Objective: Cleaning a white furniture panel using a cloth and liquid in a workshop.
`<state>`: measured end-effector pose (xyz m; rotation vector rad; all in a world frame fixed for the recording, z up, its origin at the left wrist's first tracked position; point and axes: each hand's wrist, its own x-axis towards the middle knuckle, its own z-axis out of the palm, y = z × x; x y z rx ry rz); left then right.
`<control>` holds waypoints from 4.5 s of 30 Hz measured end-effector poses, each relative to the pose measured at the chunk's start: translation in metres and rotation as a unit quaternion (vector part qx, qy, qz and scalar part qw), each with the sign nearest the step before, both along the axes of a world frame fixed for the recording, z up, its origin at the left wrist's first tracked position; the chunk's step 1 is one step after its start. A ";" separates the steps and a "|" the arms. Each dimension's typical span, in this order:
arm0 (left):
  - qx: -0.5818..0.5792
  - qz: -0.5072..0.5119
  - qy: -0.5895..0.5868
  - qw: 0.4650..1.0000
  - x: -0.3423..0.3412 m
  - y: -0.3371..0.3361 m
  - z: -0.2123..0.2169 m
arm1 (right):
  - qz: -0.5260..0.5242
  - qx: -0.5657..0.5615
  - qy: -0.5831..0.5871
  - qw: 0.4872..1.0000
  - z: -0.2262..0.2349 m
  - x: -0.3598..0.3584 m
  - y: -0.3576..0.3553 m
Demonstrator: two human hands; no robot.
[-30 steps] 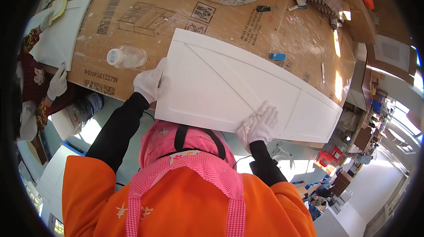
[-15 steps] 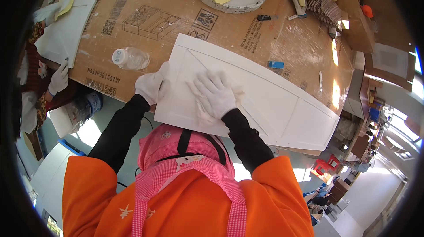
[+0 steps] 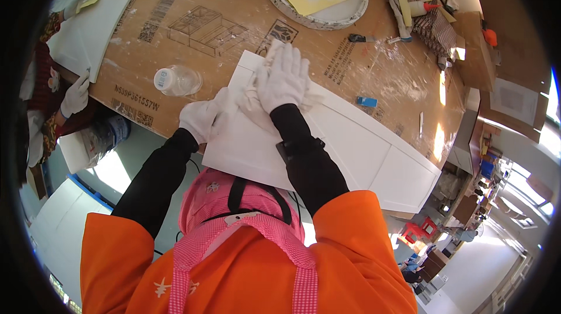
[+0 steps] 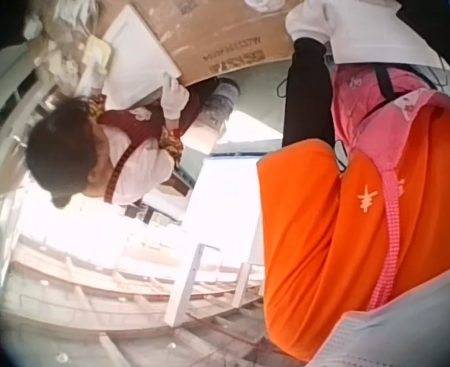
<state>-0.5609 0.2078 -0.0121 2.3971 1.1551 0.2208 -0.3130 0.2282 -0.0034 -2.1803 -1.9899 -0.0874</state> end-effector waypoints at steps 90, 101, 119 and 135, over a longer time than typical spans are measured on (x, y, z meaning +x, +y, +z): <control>0.041 0.094 -0.041 0.994 0.002 0.000 -0.024 | -0.328 -0.133 -0.033 0.935 -0.007 0.006 -0.297; 0.141 0.162 0.125 0.969 0.024 -0.058 -0.003 | -0.241 -0.123 0.039 0.962 0.015 0.168 -0.365; 0.143 0.316 0.115 0.931 0.061 -0.085 -0.007 | -0.165 -0.013 0.007 0.986 -0.004 0.332 -0.315; 0.100 0.359 0.131 0.919 0.069 -0.088 -0.003 | 0.015 -0.040 0.033 0.999 0.014 0.293 -0.231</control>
